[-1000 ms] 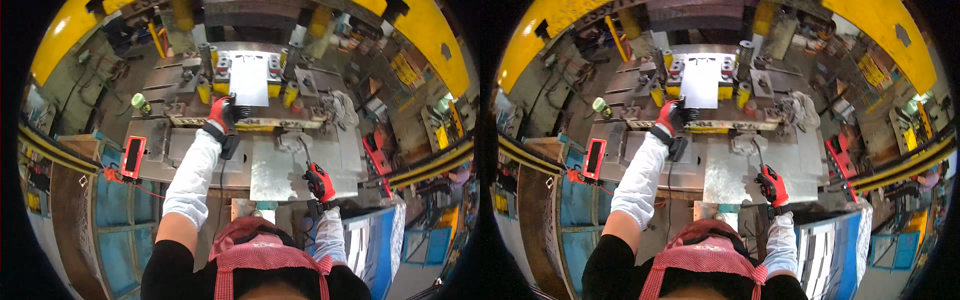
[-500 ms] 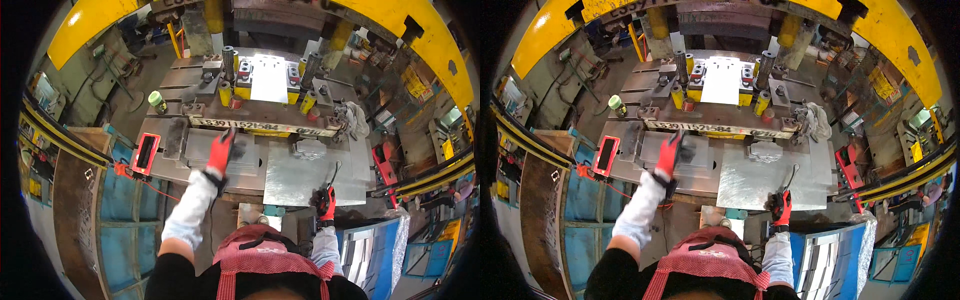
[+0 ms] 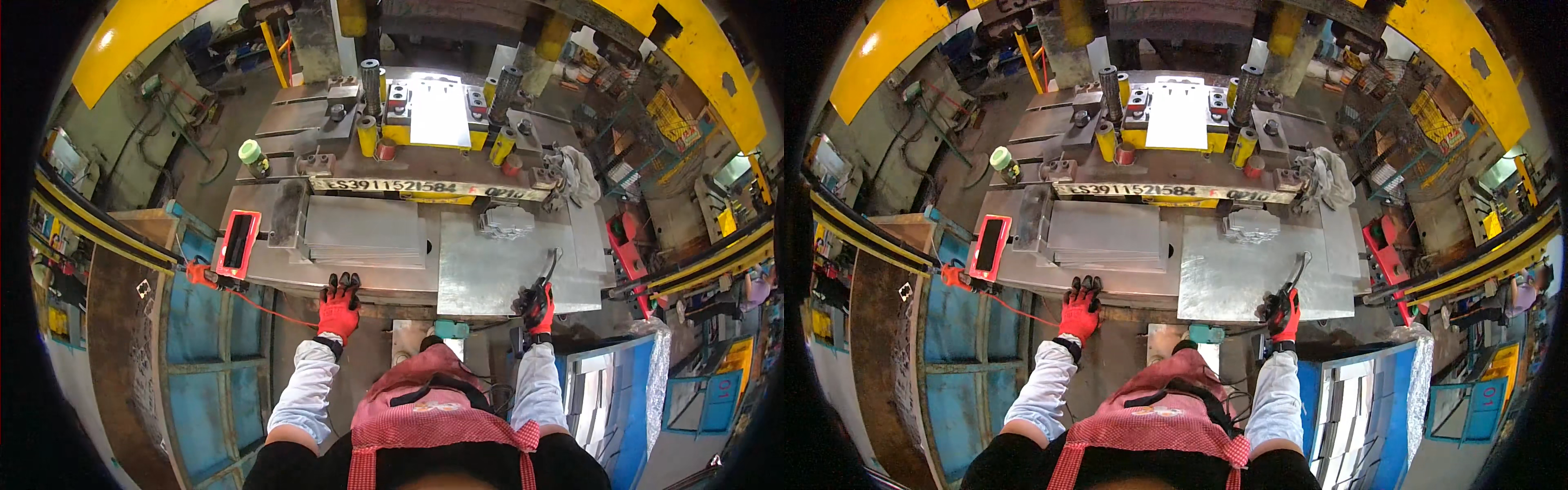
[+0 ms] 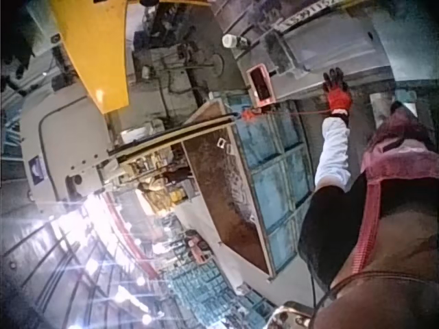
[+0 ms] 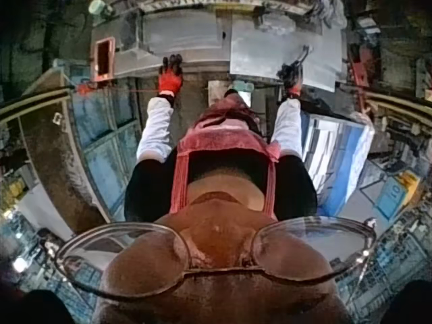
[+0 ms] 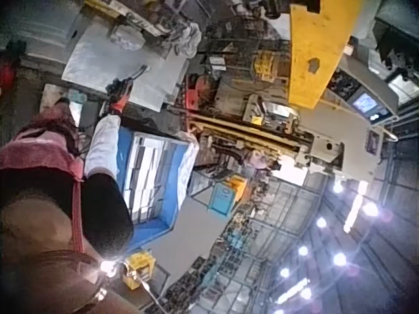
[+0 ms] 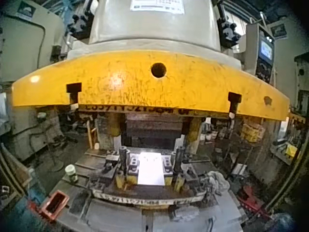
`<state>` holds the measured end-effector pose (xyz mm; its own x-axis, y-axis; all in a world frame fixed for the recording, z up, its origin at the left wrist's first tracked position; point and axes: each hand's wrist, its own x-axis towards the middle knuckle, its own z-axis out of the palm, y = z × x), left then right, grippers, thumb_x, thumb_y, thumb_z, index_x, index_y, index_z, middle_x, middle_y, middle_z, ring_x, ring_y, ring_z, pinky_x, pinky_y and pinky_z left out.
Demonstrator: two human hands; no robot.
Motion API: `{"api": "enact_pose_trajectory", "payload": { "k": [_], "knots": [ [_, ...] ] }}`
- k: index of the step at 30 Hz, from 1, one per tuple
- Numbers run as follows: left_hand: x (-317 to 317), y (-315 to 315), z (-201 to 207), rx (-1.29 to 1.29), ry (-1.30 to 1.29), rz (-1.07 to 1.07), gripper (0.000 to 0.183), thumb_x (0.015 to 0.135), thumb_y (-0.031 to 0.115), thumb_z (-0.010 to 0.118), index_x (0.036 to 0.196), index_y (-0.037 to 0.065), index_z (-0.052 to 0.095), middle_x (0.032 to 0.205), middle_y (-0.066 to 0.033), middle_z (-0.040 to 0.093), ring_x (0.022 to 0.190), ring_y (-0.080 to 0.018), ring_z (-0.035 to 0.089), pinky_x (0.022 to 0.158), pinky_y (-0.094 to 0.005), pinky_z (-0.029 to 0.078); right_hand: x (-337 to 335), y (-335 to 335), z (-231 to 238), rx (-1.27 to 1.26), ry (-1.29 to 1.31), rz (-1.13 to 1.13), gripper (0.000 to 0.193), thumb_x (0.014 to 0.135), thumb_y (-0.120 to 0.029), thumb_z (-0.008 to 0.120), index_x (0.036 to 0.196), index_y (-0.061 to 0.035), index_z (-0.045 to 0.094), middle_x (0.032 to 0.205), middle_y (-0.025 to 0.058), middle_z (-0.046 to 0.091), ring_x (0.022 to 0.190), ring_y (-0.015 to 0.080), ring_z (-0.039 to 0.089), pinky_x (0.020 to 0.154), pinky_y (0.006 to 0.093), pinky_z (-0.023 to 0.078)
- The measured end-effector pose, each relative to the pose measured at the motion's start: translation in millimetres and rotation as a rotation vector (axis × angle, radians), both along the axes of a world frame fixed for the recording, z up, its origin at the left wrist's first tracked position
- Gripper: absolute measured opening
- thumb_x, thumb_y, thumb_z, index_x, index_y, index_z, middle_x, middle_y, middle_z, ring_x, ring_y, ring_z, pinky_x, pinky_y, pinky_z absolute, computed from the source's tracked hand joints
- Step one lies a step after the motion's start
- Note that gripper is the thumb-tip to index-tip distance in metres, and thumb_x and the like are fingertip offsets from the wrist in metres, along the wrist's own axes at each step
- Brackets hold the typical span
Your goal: Operator uses a large industrial power press to stamp or form metal sheets.
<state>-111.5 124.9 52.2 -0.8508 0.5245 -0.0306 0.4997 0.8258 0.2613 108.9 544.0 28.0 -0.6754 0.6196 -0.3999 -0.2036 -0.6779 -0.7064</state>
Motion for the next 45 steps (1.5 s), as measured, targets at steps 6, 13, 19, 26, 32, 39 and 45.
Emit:
{"api": "enact_pose_trajectory", "payload": {
  "k": [6,13,19,26,32,39,45],
  "knots": [
    [-0.5,-4.6,-16.4,0.076,0.085,0.011,0.044,0.079,0.029,0.051,0.121,0.016,0.048,0.13,-0.0091,0.043,0.126,-0.0308,0.031,0.102,-0.0493,0.02,-6.7,-7.0,7.5,-0.026,0.062,-0.025,0.015,0.088,-0.028,0.051,0.083,-0.018,0.041,0.067,0.0074,0.05,0.045,0.0192,0.044,0.041,0.0327,0.038],
    [-3.5,-1.1,-11.2,0.064,-0.006,0.043,0.042,0.079,0.031,0.052,0.118,0.016,0.05,0.131,-0.0094,0.043,0.124,-0.0306,0.034,0.101,-0.048,0.024,-8.2,-17.8,34.5,0.001,0.064,-0.019,0.015,0.086,-0.024,0.052,0.083,-0.0182,0.039,0.068,0.0084,0.051,0.045,0.02,0.044,0.041,0.0328,0.036],
    [-1.2,-1.8,-4.6,0.073,0.021,0.047,0.042,0.08,0.027,0.05,0.121,0.017,0.049,0.135,-0.0074,0.039,0.127,-0.0303,0.031,0.099,-0.0478,0.025,-8.0,-18.5,27.4,0.075,-0.013,-0.058,0.016,0.085,-0.023,0.053,0.083,-0.018,0.038,0.068,0.0086,0.05,0.044,0.0194,0.043,0.041,0.0327,0.035],
    [-3.6,-3.1,-15.2,0.047,-0.014,0.035,0.045,0.078,0.029,0.053,0.121,0.018,0.048,0.137,-0.0044,0.036,0.13,-0.0283,0.026,0.101,-0.0496,0.023,-7.6,-16.9,28.4,0.073,-0.004,-0.047,0.014,0.087,-0.024,0.049,0.084,-0.0174,0.038,0.068,0.0096,0.051,0.043,0.02,0.045,0.039,0.033,0.037],
    [-6.3,-5.0,-25.0,0.068,0.065,0.01,0.045,0.077,0.032,0.054,0.119,0.018,0.049,0.133,-0.0052,0.039,0.128,-0.0287,0.028,0.101,-0.0499,0.024,-7.6,-12.5,21.1,0.094,-0.028,-0.028,0.02,0.088,-0.038,0.05,0.082,-0.0195,0.044,0.067,0.0083,0.051,0.047,0.021,0.045,0.044,0.0363,0.038],
    [-0.2,-0.8,-4.0,0.016,-0.028,0.031,0.042,0.079,0.028,0.053,0.119,0.017,0.049,0.132,-0.0066,0.04,0.129,-0.031,0.027,0.1,-0.0479,0.027,-5.0,-10.6,14.3,0.118,-0.044,-0.045,0.017,0.088,-0.032,0.049,0.086,-0.0172,0.042,0.069,0.0094,0.054,0.048,0.0227,0.05,0.044,0.0368,0.042],
    [-2.9,2.4,-2.7,0.009,0.029,-0.012,0.044,0.082,0.027,0.048,0.125,0.016,0.044,0.136,-0.0077,0.036,0.129,-0.0321,0.026,0.099,-0.0468,0.028,-7.6,-20.0,32.5,0.251,-0.073,-0.049,0.015,0.087,-0.025,0.051,0.084,-0.015,0.041,0.068,0.0061,0.053,0.052,0.0177,0.051,0.043,0.0314,0.042]
  ]
}}
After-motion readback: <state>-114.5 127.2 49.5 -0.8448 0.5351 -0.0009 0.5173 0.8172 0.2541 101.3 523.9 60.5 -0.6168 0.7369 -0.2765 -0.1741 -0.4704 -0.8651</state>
